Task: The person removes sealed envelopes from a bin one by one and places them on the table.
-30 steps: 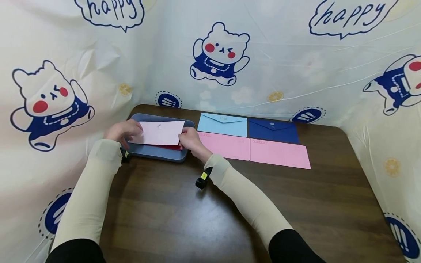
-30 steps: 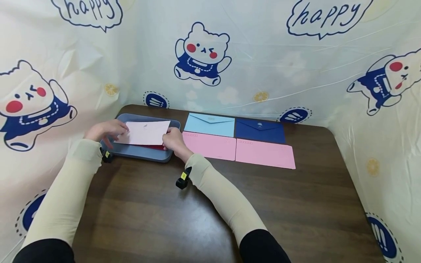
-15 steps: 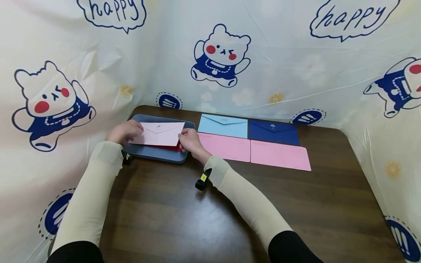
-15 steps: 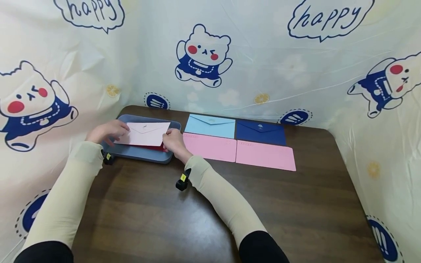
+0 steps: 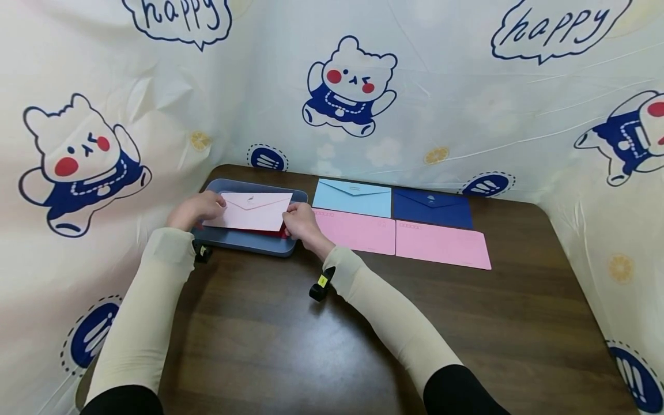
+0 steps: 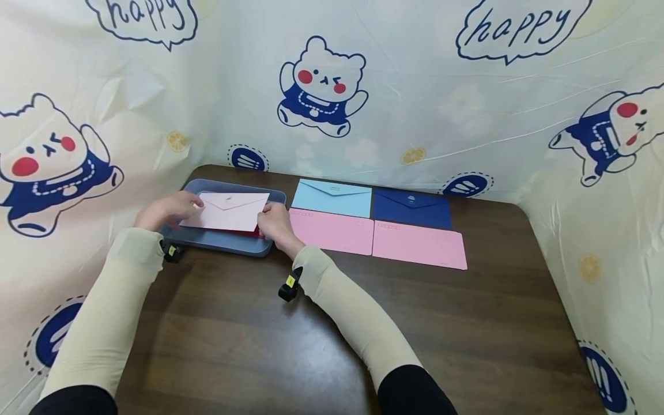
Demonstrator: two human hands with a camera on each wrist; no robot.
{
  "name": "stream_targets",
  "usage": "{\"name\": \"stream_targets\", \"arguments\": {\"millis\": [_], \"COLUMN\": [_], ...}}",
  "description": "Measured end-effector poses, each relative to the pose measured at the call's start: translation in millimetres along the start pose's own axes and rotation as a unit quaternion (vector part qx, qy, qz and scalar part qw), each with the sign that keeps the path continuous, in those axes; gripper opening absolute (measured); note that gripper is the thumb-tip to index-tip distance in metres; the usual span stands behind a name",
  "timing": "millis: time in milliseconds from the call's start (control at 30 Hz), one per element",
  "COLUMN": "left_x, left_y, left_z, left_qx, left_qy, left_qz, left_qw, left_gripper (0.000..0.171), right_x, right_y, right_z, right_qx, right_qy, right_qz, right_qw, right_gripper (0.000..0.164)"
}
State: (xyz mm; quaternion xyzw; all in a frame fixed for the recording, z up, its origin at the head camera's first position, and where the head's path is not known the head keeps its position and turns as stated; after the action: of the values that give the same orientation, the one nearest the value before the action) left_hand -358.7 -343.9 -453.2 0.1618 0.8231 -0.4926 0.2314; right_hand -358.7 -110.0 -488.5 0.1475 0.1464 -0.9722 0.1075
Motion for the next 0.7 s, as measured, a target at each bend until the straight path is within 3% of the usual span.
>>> {"name": "stream_targets", "arguments": {"millis": [400, 700], "left_x": [5.4, 0.7], "left_y": [6.6, 9.7], "left_z": [2.8, 5.7], "left_qx": [0.007, -0.05], "left_qy": [-0.004, -0.007], "left_qz": [0.0, 0.005], "left_qw": [1.0, 0.9987], "left_gripper": [0.054, 0.06], "right_x": [-4.6, -9.1], "right_y": [-7.7, -8.5], "right_z": [-3.1, -4.4], "right_qx": [0.0, 0.009], "right_qy": [0.0, -0.009], "right_qz": [-0.006, -0.001], "right_qw": [1.0, 1.0], "right_gripper": [0.017, 0.021]}}
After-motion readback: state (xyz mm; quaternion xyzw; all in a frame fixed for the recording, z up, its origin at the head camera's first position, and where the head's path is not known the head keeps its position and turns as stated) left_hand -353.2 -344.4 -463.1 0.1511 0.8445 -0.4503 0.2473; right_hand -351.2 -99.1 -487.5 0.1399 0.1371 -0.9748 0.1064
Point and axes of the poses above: each hand's wrist, its own x-axis towards the middle knuckle, its own y-axis out of the palm, z = x × y, the point moved 9 cm from there along x, towards the middle knuckle, and after that the axes turned 1 degree about -x, right-handed, at the moved point
